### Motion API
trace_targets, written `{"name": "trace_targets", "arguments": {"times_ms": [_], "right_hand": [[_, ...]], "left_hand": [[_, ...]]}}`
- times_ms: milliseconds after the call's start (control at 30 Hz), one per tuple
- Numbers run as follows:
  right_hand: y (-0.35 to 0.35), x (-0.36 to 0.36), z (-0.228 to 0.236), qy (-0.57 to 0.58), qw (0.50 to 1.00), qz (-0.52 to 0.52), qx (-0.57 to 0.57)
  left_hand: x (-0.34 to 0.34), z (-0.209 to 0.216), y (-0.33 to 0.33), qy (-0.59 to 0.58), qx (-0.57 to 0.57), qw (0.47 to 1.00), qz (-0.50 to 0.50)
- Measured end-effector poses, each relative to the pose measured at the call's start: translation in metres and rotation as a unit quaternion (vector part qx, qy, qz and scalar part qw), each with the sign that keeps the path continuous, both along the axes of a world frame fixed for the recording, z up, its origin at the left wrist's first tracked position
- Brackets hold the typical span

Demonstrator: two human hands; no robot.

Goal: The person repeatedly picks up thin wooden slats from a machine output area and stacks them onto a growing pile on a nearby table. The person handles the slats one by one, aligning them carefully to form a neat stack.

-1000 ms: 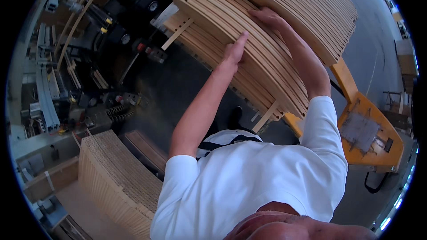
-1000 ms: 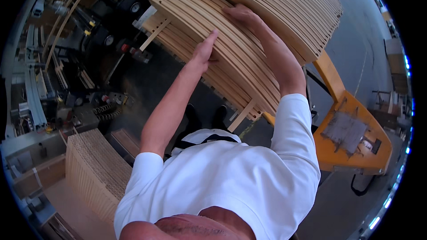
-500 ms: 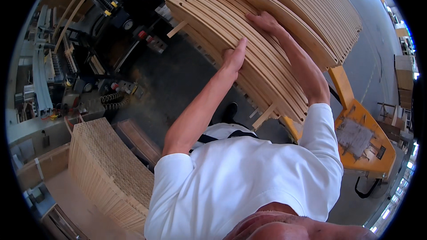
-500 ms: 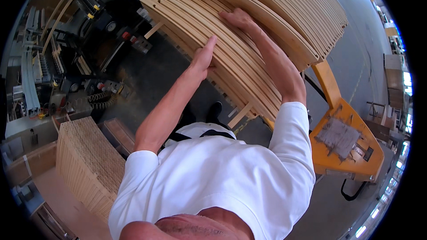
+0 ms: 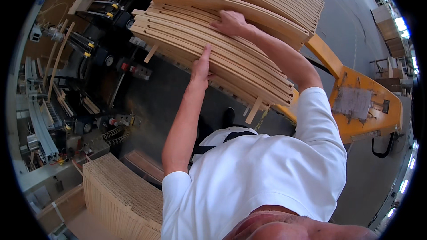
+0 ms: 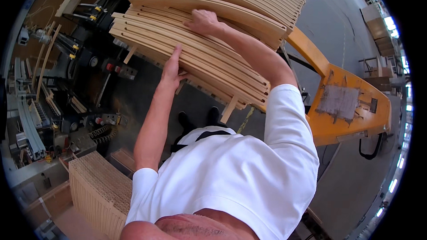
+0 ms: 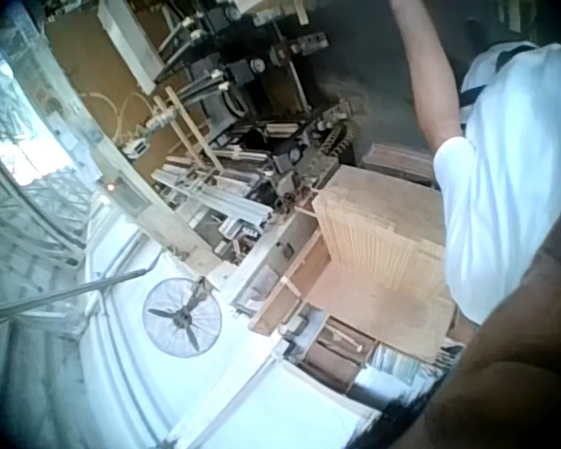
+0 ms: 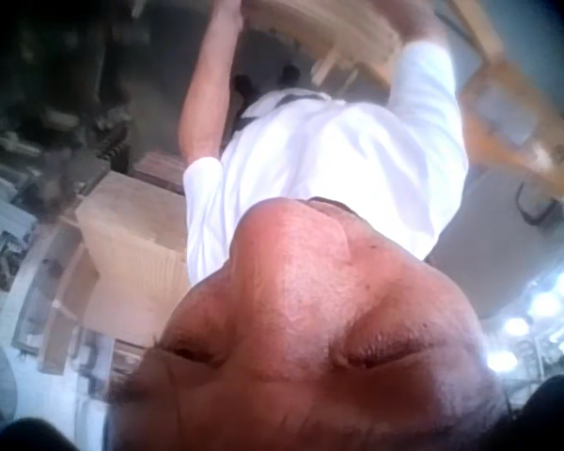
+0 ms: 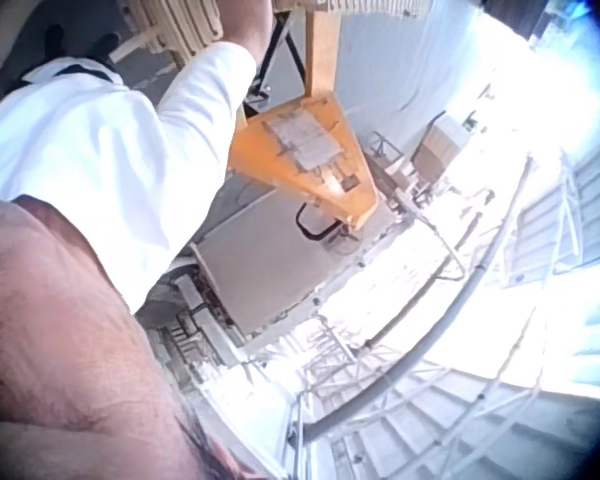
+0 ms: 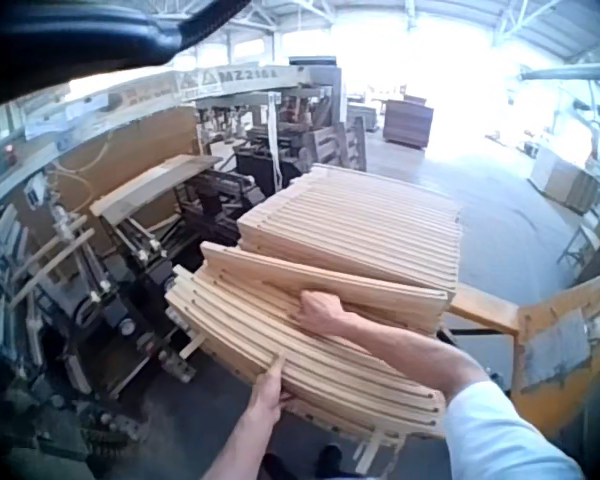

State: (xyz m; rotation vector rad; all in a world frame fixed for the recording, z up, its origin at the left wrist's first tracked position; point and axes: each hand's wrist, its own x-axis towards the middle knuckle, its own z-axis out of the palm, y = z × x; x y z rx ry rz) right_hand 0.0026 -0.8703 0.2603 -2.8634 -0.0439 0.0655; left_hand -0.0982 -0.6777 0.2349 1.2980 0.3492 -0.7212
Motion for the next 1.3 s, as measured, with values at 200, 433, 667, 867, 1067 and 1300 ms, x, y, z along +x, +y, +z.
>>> {"name": "trace_targets", "arguments": {"times_ms": [200, 433, 667, 867, 1067, 1300], "right_hand": [[-0.056, 0.023, 0.040, -0.150, 0.987, 0.003, -0.051], [-0.083, 0.058, 0.064, 0.274, 0.951, 0.002, 0.147], [-0.083, 0.060, 0.053, 0.313, 0.925, -0.014, 0.213], [-0.087, 0.036, 0.055, 0.220, 0.937, 0.148, 0.227], [-0.033, 0.010, 0.047, 0.216, 0.965, 0.097, 0.110], [0.010, -0.023, 0.058, 0.204, 0.976, 0.067, 0.026]], "left_hand": [[-0.003, -0.002, 0.005, -0.007, 0.005, 1.000, -0.018], [-0.006, 0.001, 0.010, -0.011, -0.016, 1.000, -0.005], [-0.006, -0.012, 0.010, -0.022, -0.015, 1.000, -0.005], [-0.002, -0.017, 0.008, -0.026, 0.007, 1.000, -0.011], [0.001, -0.013, 0.003, -0.031, 0.024, 0.999, -0.015], [0.001, -0.010, 0.005, -0.020, 0.004, 0.999, -0.050]]}}
